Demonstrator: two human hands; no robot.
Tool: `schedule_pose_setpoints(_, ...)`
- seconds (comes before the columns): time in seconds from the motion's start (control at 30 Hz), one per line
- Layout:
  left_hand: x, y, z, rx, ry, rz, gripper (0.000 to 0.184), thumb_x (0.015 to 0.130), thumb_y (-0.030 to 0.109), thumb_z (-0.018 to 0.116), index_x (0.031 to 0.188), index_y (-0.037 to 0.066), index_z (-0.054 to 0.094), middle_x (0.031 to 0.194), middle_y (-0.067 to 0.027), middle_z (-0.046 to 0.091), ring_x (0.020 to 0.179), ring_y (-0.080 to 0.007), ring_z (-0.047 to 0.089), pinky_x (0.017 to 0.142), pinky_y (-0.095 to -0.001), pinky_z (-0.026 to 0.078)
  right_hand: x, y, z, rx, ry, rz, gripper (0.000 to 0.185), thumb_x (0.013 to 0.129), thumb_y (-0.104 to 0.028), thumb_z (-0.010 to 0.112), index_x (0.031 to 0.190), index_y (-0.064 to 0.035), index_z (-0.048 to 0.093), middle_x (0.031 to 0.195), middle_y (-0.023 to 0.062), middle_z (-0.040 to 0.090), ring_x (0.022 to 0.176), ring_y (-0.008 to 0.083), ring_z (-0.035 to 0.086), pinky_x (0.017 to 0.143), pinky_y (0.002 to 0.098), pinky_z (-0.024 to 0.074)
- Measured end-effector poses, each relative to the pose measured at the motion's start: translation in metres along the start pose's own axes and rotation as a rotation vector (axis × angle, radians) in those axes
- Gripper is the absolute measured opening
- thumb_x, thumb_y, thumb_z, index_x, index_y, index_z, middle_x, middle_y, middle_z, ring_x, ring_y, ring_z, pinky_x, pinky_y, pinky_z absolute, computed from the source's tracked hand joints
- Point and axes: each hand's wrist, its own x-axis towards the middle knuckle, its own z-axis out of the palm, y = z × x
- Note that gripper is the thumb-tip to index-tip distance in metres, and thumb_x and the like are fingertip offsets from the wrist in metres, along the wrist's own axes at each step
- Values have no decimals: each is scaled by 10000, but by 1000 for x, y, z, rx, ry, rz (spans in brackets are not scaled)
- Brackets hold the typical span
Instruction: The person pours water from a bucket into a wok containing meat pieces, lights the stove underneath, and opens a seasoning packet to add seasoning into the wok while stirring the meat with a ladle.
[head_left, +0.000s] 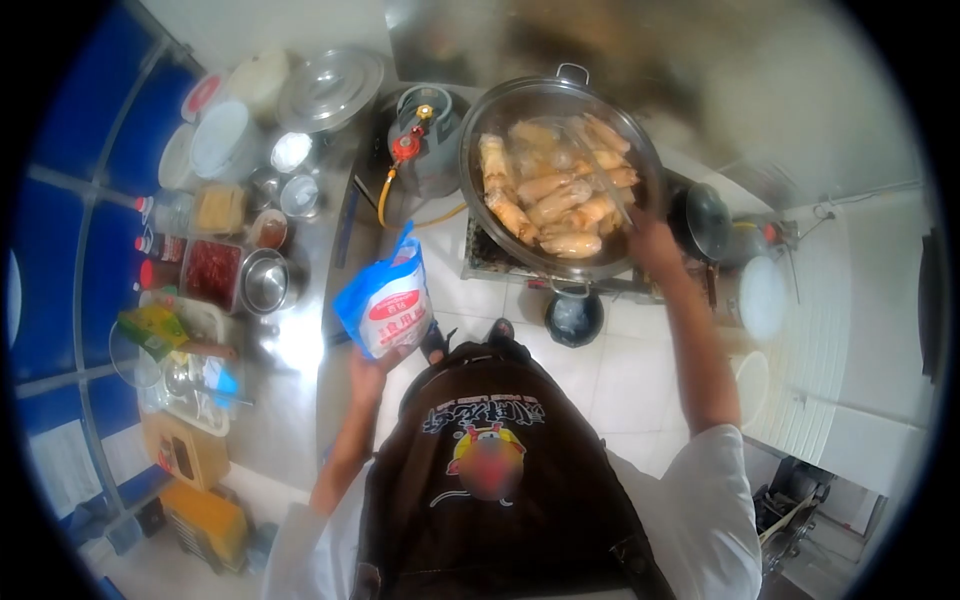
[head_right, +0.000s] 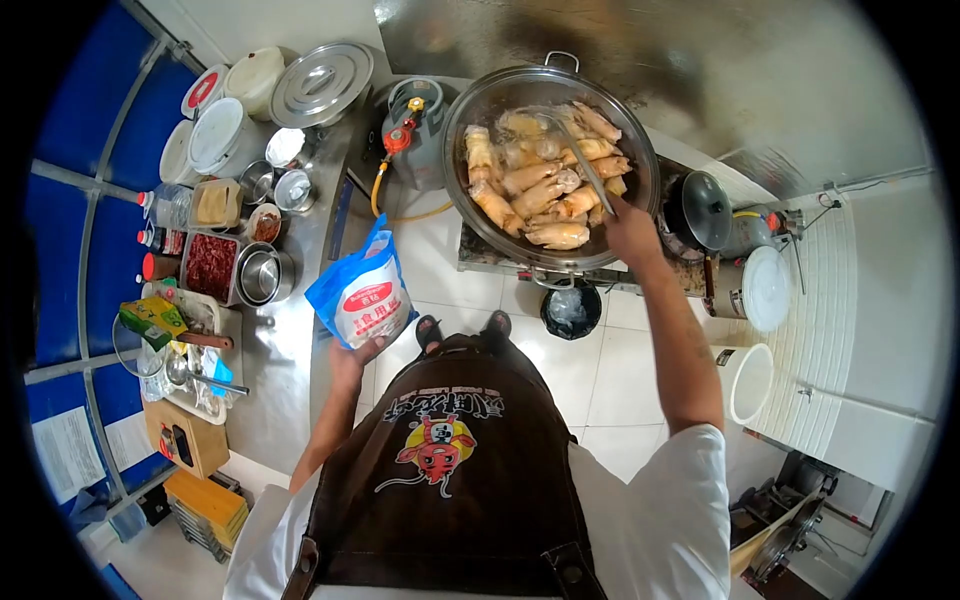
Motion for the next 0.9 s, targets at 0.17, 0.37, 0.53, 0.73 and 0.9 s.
schedule_pose_setpoints(0.17, 0, 2, -7, 2, -15, 23, 522, 761, -52, 734, 1249, -29, 552, 1140, -120, 669, 1002, -203, 650, 861, -322, 541, 30, -2, 73, 129, 90, 42, 461, 924, -218, 578, 1372, -112, 545, 1026, 278, 670, 924, 443, 658, 814, 468, 525)
schedule_pose_setpoints(0.37, -6, -5, -13, 37, -6, 22, 562, 725, 19, 781, 1248, 3, 576, 1149, -100, 680, 1024, -215, 652, 927, -347, 510, 29, -19, 37, 304, -249, 353, 447, 918, -225, 561, 1349, -107, 571, 1030, 265, 674, 959, 426, 649, 848, 440, 510)
schedule_pose_setpoints(0.53, -13, -3, -4, -6, -14, -10, 533, 740, -6, 766, 1238, -8, 577, 1134, -110, 680, 1012, -213, 654, 904, -341, 524, 25, -11, -11, 21, -180, 2, 424, 880, -192, 558, 1290, -97, 608, 1036, 270, 665, 984, 416, 641, 879, 457, 502)
schedule_pose_setpoints(0.73, -12, -5, -1, -7, -22, -3, 512, 758, -33, 756, 1235, -22, 572, 1138, -127, 676, 1011, -217, 654, 884, -340, 539, -8, -48, -61, -120, -258, -51, 392, 877, -170, 547, 1255, -96, 626, 1049, 275, 657, 1000, 430, 624, 905, 477, 498)
schedule_pose_setpoints(0.9, -9, 3, 0, 7, -26, 0, 534, 762, -30, 760, 1255, -22, 555, 1156, -130, 669, 1024, -216, 648, 891, -337, 535, -36, -59, -111, -25, -217, 50, 396, 899, -159, 554, 1283, -90, 618, 972, 250, 686, 864, 352, 687, 798, 416, 520)
